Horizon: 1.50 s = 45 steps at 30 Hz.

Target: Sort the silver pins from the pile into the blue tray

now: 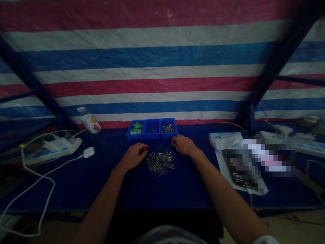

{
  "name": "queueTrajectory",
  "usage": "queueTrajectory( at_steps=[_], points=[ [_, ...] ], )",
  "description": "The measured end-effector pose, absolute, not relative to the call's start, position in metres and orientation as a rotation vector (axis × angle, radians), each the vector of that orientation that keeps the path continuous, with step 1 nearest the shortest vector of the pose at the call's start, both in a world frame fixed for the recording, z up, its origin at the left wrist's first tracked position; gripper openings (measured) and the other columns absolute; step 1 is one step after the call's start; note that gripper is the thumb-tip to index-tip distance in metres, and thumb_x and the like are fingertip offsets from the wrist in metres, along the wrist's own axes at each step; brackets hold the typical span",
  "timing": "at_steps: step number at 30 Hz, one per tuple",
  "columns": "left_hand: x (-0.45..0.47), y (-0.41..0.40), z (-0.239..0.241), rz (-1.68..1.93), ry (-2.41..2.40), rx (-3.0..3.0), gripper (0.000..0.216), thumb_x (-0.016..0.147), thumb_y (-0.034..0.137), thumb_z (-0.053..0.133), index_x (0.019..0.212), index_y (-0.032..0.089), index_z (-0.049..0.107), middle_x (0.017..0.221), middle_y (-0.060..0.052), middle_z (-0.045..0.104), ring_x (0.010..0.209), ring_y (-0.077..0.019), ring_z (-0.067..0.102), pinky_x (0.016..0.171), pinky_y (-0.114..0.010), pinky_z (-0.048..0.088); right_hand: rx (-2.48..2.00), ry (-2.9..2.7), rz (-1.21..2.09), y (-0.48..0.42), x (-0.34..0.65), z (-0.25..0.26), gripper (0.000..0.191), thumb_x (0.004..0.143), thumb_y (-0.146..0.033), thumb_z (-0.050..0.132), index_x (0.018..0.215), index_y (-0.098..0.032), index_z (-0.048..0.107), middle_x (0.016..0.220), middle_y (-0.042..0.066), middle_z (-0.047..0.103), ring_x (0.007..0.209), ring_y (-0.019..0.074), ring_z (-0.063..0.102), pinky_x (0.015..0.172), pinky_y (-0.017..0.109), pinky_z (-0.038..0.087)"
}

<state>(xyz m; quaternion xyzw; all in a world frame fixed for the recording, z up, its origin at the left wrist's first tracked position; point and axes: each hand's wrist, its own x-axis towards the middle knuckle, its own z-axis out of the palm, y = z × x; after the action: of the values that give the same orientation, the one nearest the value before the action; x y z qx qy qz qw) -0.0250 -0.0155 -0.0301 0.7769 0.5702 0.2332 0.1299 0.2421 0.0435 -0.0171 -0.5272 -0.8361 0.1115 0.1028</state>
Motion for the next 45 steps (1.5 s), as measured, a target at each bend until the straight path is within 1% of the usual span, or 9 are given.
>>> queueTrajectory(
  at_steps=[10,17,21,24,29,34,39,42,45],
  points=[
    [-0.024,-0.016,-0.028,0.676,1.660,2.246,0.025,0.086,0.028,0.052,0.103,0.018,0.067,0.089,-0.004,0.066,0.077,-0.0166,0.060,0.072,-0.030,0.046,-1.000,-1.974,1.048,0.048,0.230,-0.004,0.011,0.081,-0.021,0.062,0.086,-0.016,0.071,0.086,0.004,0.070,0.081,0.0161,0.061,0.078,0.031,0.045],
    [-0.027,-0.014,-0.032,0.690,1.642,2.244,0.025,0.086,0.030,0.052,0.103,0.019,0.067,0.090,-0.004,0.067,0.077,-0.0169,0.061,0.073,-0.030,0.046,-0.856,-1.524,1.356,0.046,0.229,0.003,0.021,0.071,-0.026,0.073,0.091,-0.021,0.072,0.068,0.000,0.063,0.054,0.0094,0.045,0.051,0.025,0.035],
    [-0.027,-0.015,-0.031,0.684,1.647,2.238,0.026,0.087,0.031,0.051,0.104,0.019,0.066,0.090,-0.004,0.066,0.077,-0.0171,0.061,0.073,-0.030,0.046,-0.801,-1.315,1.471,0.045,0.228,0.006,0.024,0.065,-0.035,0.077,0.079,-0.017,0.069,0.076,0.002,0.066,0.050,0.0061,0.045,0.047,0.023,0.031],
    [-0.026,-0.015,-0.030,0.677,1.656,2.234,0.026,0.087,0.031,0.051,0.104,0.019,0.066,0.089,-0.004,0.066,0.077,-0.0172,0.060,0.073,-0.030,0.047,-0.888,-1.235,1.500,0.047,0.228,0.006,0.033,0.066,-0.046,0.075,0.065,-0.016,0.062,0.061,0.000,0.059,0.045,0.0061,0.044,0.044,0.022,0.030],
    [-0.026,-0.015,-0.030,0.682,1.657,2.239,0.025,0.086,0.031,0.051,0.103,0.019,0.066,0.088,-0.004,0.066,0.076,-0.0166,0.060,0.073,-0.030,0.047,-1.100,-1.147,1.463,0.053,0.228,-0.003,0.044,0.067,-0.049,0.073,0.052,-0.018,0.046,0.043,-0.006,0.041,0.038,0.0059,0.036,0.040,0.022,0.027],
    [-0.027,-0.015,-0.031,0.676,1.662,2.236,0.026,0.087,0.032,0.050,0.104,0.019,0.066,0.088,-0.004,0.066,0.075,-0.0164,0.060,0.071,-0.030,0.046,-1.181,-1.235,1.266,0.059,0.225,-0.013,0.034,0.078,-0.050,0.063,0.077,-0.016,0.063,0.070,0.001,0.064,0.044,0.0079,0.049,0.041,0.022,0.030],
    [-0.027,-0.014,-0.032,0.674,1.658,2.235,0.026,0.087,0.032,0.050,0.103,0.019,0.066,0.088,-0.004,0.066,0.075,-0.0164,0.060,0.072,-0.030,0.046,-1.098,-1.984,0.744,0.057,0.223,-0.023,0.014,0.081,-0.023,0.062,0.090,-0.018,0.071,0.090,0.004,0.072,0.078,0.0163,0.064,0.074,0.029,0.048],
    [-0.027,-0.014,-0.031,0.685,1.654,2.239,0.026,0.087,0.032,0.051,0.103,0.019,0.066,0.088,-0.004,0.066,0.075,-0.0167,0.060,0.072,-0.030,0.045,-0.853,-2.408,0.559,0.052,0.219,-0.032,0.024,0.084,-0.013,0.057,0.101,-0.019,0.072,0.106,0.006,0.070,0.101,0.0186,0.062,0.094,0.034,0.042],
    [-0.026,-0.016,-0.030,0.688,1.665,2.231,0.026,0.087,0.032,0.050,0.104,0.019,0.066,0.089,-0.004,0.067,0.076,-0.0170,0.060,0.072,-0.030,0.045,-0.817,-2.561,0.422,0.049,0.215,-0.037,0.027,0.085,-0.010,0.055,0.104,-0.020,0.071,0.111,0.006,0.068,0.105,0.0191,0.060,0.098,0.035,0.039]
  ],
)
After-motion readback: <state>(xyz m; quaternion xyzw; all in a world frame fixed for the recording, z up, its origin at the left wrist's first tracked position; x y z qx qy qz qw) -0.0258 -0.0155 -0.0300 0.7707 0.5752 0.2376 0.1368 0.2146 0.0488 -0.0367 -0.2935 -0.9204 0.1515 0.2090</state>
